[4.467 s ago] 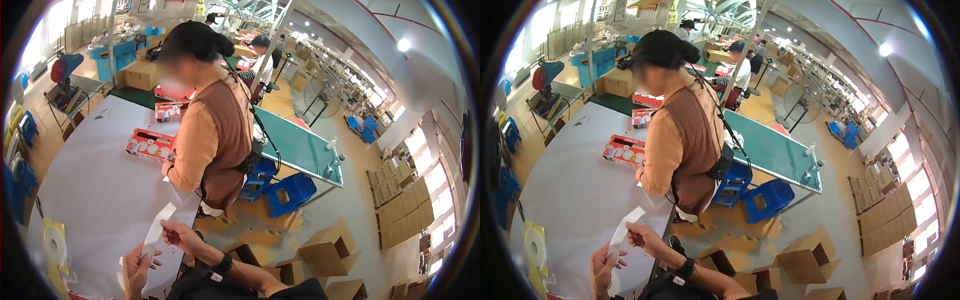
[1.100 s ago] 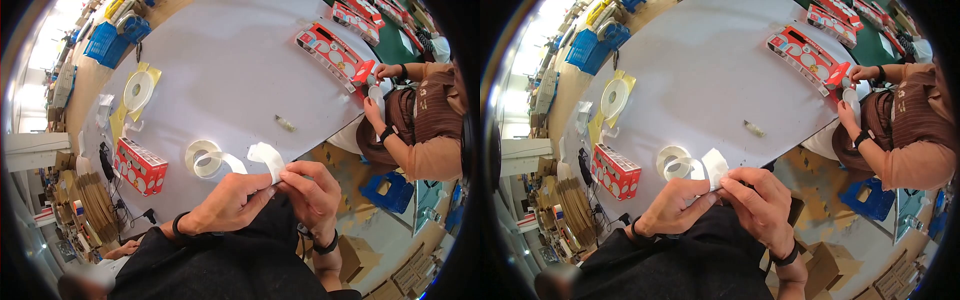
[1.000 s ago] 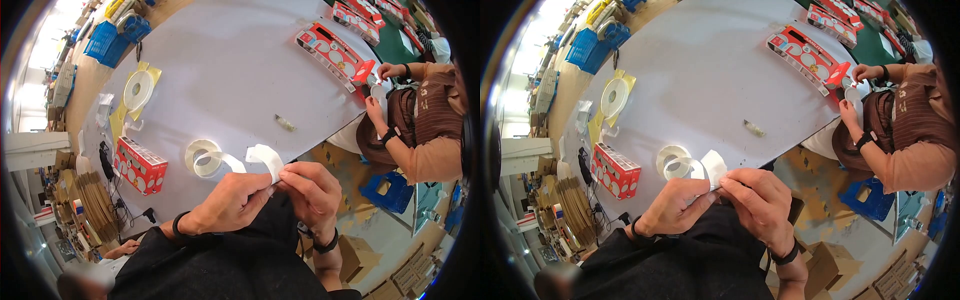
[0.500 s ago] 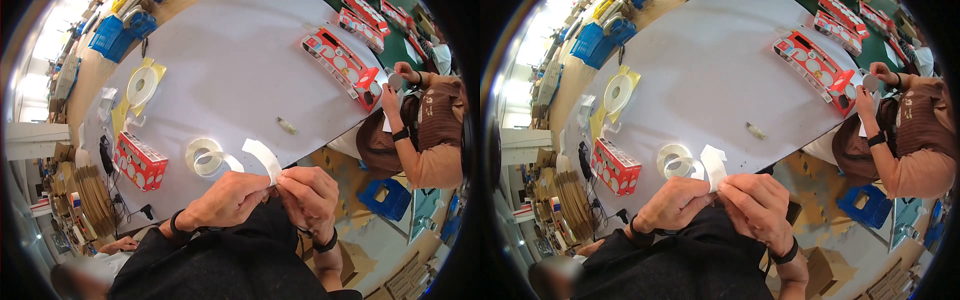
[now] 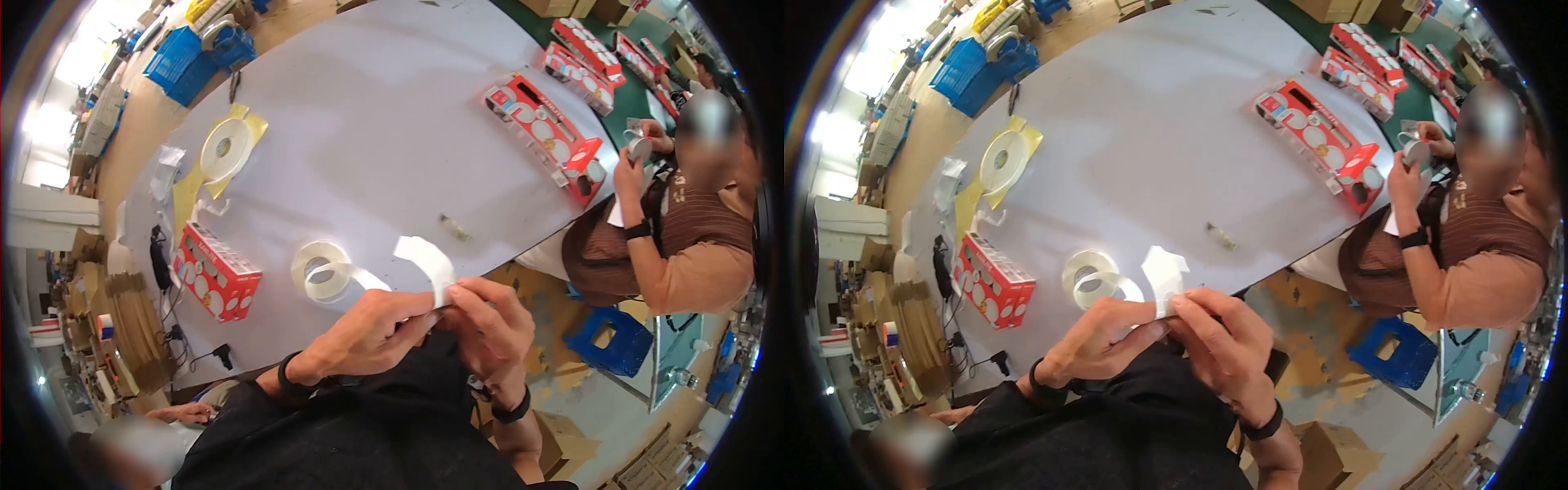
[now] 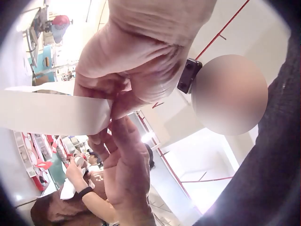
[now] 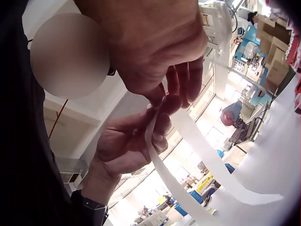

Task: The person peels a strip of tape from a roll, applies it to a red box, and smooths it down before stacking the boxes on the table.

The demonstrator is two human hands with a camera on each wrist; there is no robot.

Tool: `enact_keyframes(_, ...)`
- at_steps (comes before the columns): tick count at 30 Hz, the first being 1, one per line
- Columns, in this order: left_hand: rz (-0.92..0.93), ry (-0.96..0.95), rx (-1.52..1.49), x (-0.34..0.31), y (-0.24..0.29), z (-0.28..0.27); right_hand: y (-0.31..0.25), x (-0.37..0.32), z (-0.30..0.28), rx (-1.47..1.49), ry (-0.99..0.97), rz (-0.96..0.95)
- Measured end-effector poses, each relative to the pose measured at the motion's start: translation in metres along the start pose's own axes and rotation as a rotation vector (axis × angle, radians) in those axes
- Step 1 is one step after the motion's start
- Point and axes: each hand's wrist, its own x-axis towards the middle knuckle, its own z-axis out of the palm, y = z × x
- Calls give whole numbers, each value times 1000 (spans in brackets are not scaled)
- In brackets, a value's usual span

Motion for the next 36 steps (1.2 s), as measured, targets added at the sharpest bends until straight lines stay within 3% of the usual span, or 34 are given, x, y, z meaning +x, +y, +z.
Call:
enact_keyframes(12,-168,-5,-27,-2,9,-4,3,1,6,-30,-87,-52)
enact_keyframes(36,-168,7,-37,-10,8,-4,0,-8,8,-35,-149,-8)
